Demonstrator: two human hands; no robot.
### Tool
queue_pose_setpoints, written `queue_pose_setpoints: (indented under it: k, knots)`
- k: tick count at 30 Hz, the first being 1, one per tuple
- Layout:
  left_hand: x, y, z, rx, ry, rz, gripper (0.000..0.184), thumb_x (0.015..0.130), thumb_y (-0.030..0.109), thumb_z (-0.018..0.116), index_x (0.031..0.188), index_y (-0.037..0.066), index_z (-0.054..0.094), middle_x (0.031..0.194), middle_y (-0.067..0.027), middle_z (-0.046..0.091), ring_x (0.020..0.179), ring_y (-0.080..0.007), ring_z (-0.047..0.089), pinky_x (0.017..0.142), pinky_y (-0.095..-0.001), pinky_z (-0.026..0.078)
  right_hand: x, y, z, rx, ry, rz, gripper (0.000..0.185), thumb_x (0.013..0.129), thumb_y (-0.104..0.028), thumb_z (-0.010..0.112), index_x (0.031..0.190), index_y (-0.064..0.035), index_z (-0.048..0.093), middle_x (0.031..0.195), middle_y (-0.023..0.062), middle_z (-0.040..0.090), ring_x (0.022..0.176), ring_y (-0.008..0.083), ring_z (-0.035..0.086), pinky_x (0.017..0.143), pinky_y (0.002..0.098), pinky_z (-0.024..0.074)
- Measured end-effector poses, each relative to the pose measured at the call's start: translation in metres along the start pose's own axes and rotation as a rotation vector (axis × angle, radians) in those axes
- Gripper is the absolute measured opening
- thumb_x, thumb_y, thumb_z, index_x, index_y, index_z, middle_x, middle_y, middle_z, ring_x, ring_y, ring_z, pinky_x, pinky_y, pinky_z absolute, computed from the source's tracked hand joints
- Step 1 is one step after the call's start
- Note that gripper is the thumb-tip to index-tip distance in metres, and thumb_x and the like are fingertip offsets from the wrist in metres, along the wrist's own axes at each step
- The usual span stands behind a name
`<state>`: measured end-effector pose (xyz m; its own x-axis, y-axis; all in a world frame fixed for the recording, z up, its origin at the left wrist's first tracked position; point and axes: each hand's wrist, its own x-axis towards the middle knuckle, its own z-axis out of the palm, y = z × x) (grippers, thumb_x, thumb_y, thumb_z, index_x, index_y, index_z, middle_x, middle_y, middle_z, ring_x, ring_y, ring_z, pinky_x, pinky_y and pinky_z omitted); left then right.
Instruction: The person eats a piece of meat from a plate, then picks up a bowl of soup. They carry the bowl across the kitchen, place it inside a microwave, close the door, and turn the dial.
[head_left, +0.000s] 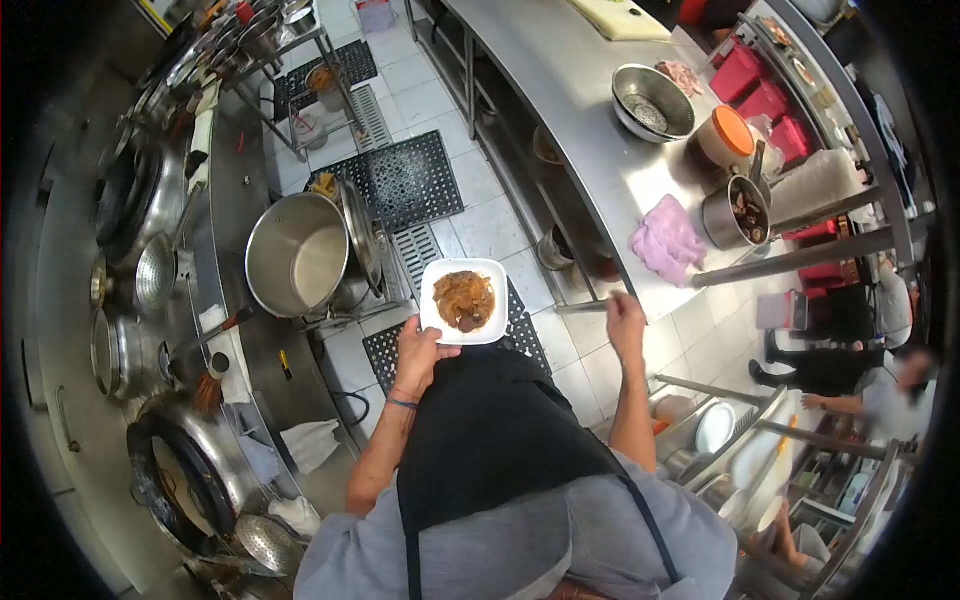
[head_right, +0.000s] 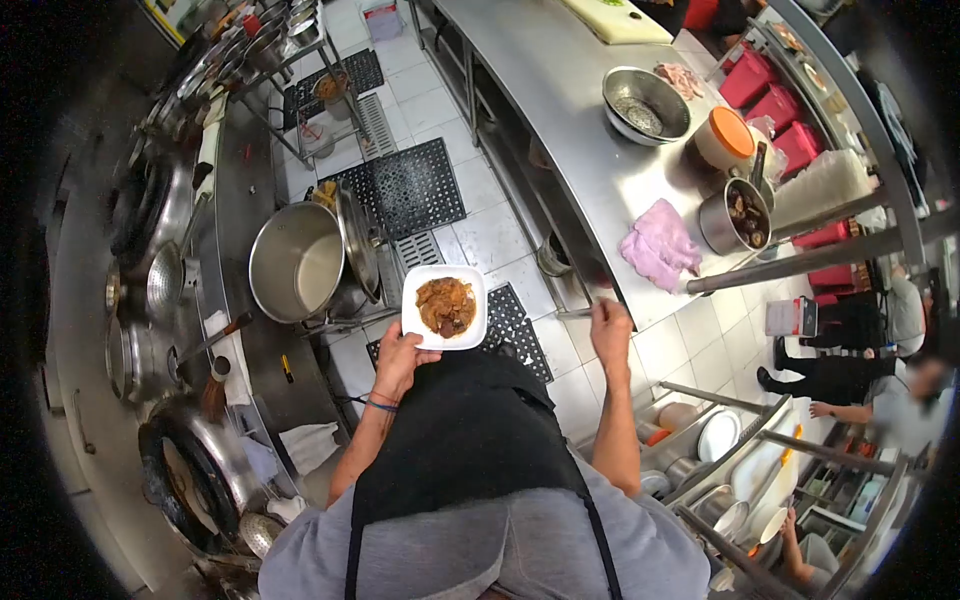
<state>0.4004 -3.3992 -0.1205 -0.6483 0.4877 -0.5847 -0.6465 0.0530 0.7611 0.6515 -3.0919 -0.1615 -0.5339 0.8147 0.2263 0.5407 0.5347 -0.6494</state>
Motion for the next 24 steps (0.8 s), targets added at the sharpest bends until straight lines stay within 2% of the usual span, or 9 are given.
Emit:
queue_pose_setpoints:
  k: [5, 8, 10, 13, 16, 18, 20, 23, 24]
  knots:
    - [0.004, -0.009, 0.008, 0.075, 0.050, -0.033, 0.029, 0.089, 0.000, 0.048, 0.118, -0.005, 0.047, 0.097, -0.0179, 0.067, 0.074, -0.0261, 0.071, 0.062, -0.0364, 0.064, 0.065, -0.030, -0.018, 0.101, 0.002, 0.116, 0.023, 0.095, -0.011, 0.065, 0.111, 0.0036, 0.070, 0.093, 0.0160, 0.071, 0.073, 0.0211, 0.066, 0.069, 0.0334, 0.0531]
    - [0.008, -0.016, 0.002, 0.022, 0.073, -0.057, 0.028, 0.090, 0.000, 0.048, 0.117, -0.005, 0.047, 0.096, -0.0185, 0.068, 0.073, -0.0259, 0.071, 0.061, -0.0356, 0.064, 0.078, -0.044, -0.002, 0.076, -0.110, 0.050, 0.023, 0.095, -0.012, 0.065, 0.111, 0.0036, 0.070, 0.094, 0.0165, 0.071, 0.074, 0.0211, 0.066, 0.069, 0.0330, 0.0531]
    - [0.015, -0.023, -0.007, 0.002, 0.100, -0.068, 0.028, 0.090, 0.000, 0.048, 0.117, -0.006, 0.047, 0.096, -0.0190, 0.068, 0.073, -0.0255, 0.072, 0.060, -0.0345, 0.064, 0.072, -0.046, 0.021, 0.107, -0.265, 0.153, 0.022, 0.094, -0.013, 0.066, 0.108, 0.0034, 0.071, 0.095, 0.0171, 0.072, 0.073, 0.0209, 0.066, 0.068, 0.0325, 0.0530]
    - [0.034, -0.032, -0.024, -0.005, 0.132, -0.088, 0.029, 0.090, -0.001, 0.047, 0.118, -0.006, 0.046, 0.097, -0.0195, 0.068, 0.073, -0.0240, 0.072, 0.058, -0.0321, 0.064, 0.040, -0.018, 0.070, 0.057, -0.459, 0.137, 0.022, 0.094, -0.013, 0.066, 0.108, 0.0023, 0.071, 0.086, 0.0166, 0.071, 0.071, 0.0212, 0.066, 0.067, 0.0332, 0.0530]
    - [0.065, -0.042, -0.040, 0.005, 0.152, -0.120, 0.028, 0.090, -0.001, 0.047, 0.118, -0.005, 0.047, 0.096, -0.0180, 0.068, 0.072, -0.0234, 0.072, 0.057, -0.0318, 0.064, -0.028, 0.053, 0.104, -0.271, -0.717, 0.154, 0.027, 0.091, -0.023, 0.067, 0.105, -0.0005, 0.071, 0.089, 0.0211, 0.072, 0.082, 0.0359, 0.070, 0.076, 0.0434, 0.0549]
    - [0.088, -0.034, -0.046, 0.071, 0.164, -0.118, 0.028, 0.089, -0.001, 0.046, 0.117, -0.005, 0.049, 0.092, -0.0150, 0.067, 0.069, -0.0219, 0.070, 0.054, -0.0308, 0.063, -0.066, 0.051, 0.093, -0.423, -0.974, 0.431, 0.032, 0.091, -0.029, 0.064, 0.107, -0.0013, 0.071, 0.093, 0.0234, 0.071, 0.090, 0.0424, 0.068, 0.081, 0.0486, 0.0545]
    - [0.115, -0.026, -0.051, 0.190, 0.152, -0.122, 0.028, 0.088, -0.002, 0.046, 0.116, -0.006, 0.050, 0.090, -0.0137, 0.066, 0.067, -0.0205, 0.069, 0.052, -0.0300, 0.062, -0.142, 0.129, 0.076, -0.555, -1.124, 0.200, 0.035, 0.093, -0.030, 0.061, 0.111, -0.0019, 0.069, 0.094, 0.0235, 0.071, 0.092, 0.0429, 0.068, 0.084, 0.0487, 0.0546]
    - [0.158, -0.020, -0.059, 0.375, 0.126, -0.068, 0.024, 0.086, 0.001, 0.050, 0.110, -0.002, 0.055, 0.076, -0.0146, 0.066, 0.060, -0.0235, 0.069, 0.053, -0.0348, 0.058, -0.162, 0.107, 0.054, -0.472, -1.170, 0.577, 0.035, 0.094, -0.030, 0.058, 0.108, -0.0011, 0.070, 0.094, 0.0234, 0.071, 0.093, 0.0441, 0.068, 0.084, 0.0510, 0.0534]
    - [0.172, -0.014, -0.059, 0.429, 0.124, -0.050, 0.023, 0.086, 0.002, 0.052, 0.108, 0.000, 0.057, 0.071, -0.0154, 0.067, 0.058, -0.0259, 0.069, 0.054, -0.0377, 0.057, -0.160, 0.107, 0.058, -0.380, -1.097, 0.577, 0.031, 0.094, -0.029, 0.058, 0.105, -0.0021, 0.069, 0.089, 0.0178, 0.070, 0.084, 0.0354, 0.067, 0.076, 0.0452, 0.0532]
